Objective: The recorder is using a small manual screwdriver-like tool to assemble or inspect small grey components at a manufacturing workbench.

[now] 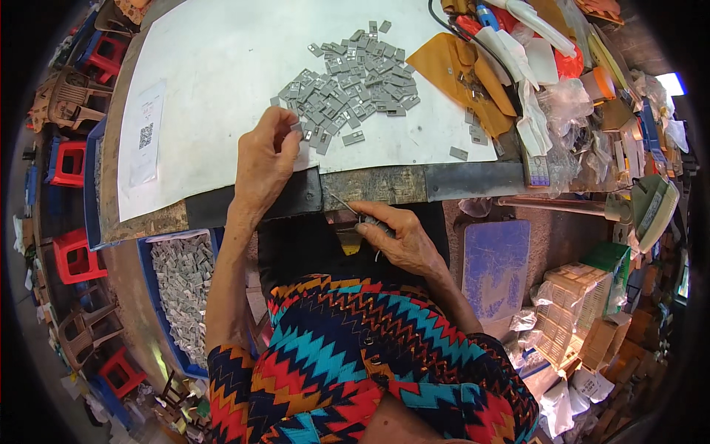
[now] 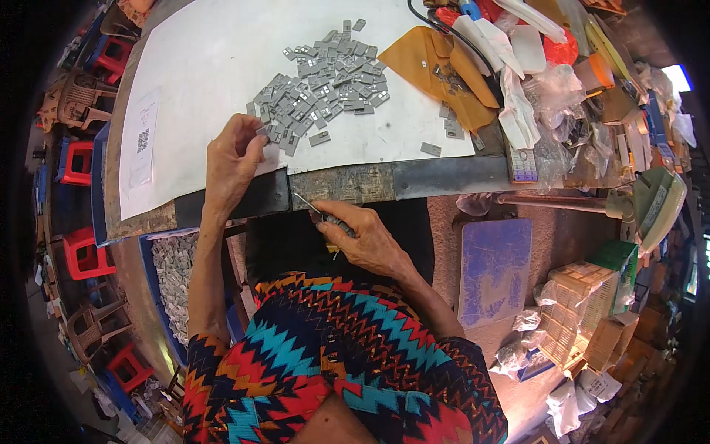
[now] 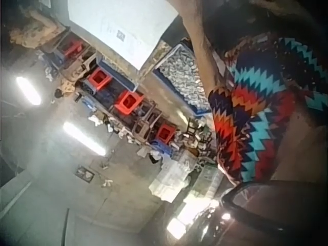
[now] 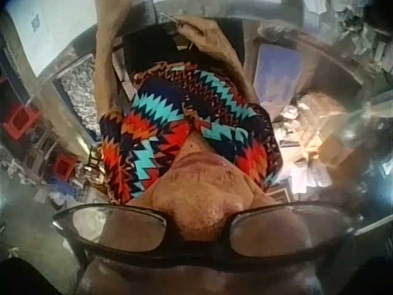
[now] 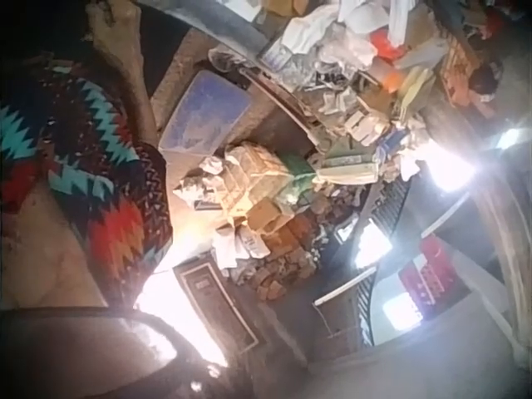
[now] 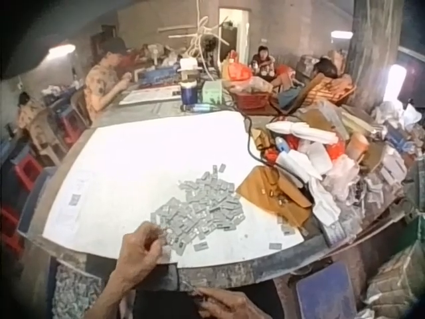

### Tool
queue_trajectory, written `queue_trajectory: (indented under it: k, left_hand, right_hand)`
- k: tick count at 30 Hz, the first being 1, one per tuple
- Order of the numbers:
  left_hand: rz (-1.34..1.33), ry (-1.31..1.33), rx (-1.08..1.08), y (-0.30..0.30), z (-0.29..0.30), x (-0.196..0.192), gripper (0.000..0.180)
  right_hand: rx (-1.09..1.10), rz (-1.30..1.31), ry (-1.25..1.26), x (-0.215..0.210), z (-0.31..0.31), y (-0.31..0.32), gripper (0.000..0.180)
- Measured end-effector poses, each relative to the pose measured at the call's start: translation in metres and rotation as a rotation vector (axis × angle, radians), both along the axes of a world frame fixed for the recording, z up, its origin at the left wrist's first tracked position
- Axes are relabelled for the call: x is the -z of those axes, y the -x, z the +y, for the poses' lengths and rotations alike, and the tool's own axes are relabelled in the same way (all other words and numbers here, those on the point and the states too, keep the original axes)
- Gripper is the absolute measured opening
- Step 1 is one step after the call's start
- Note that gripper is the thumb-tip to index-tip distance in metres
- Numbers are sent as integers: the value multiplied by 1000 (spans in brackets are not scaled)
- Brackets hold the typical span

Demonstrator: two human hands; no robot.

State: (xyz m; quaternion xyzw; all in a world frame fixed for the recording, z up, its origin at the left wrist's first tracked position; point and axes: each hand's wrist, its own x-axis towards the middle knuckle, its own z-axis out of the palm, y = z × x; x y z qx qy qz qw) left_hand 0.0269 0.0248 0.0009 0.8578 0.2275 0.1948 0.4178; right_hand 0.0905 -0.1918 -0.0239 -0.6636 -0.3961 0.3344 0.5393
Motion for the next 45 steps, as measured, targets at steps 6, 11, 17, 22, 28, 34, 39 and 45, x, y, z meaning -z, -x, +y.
queue_trajectory:
  k: [6,11,17,22,28,34,39,45]
  left_hand:
    - [-216,678,-17,11,-11,-5,10]
    - [-297,805,-38,10,-22,-8,15]
    - [-312,849,-26,10,-27,-1,16]
    - [-266,925,28,8,-31,3,18]
    - [-284,1032,25,5,-37,7,26]
    - [-303,1000,59,4,-47,7,18]
    - [-239,903,95,8,-53,6,17]
    - [-204,847,119,8,-57,11,23]
  right_hand:
    - [1,163,76,-13,1,-7,33]
    - [17,176,31,-9,3,-11,33]
    - [20,258,36,-12,2,-13,32]
    - [36,268,-18,-14,3,-16,32]
    - [75,253,-36,-19,7,-15,30]
    - [83,321,-47,-22,7,-17,31]
    - [73,265,-38,-22,7,-17,31]
    - [70,193,-55,-25,12,-15,30]
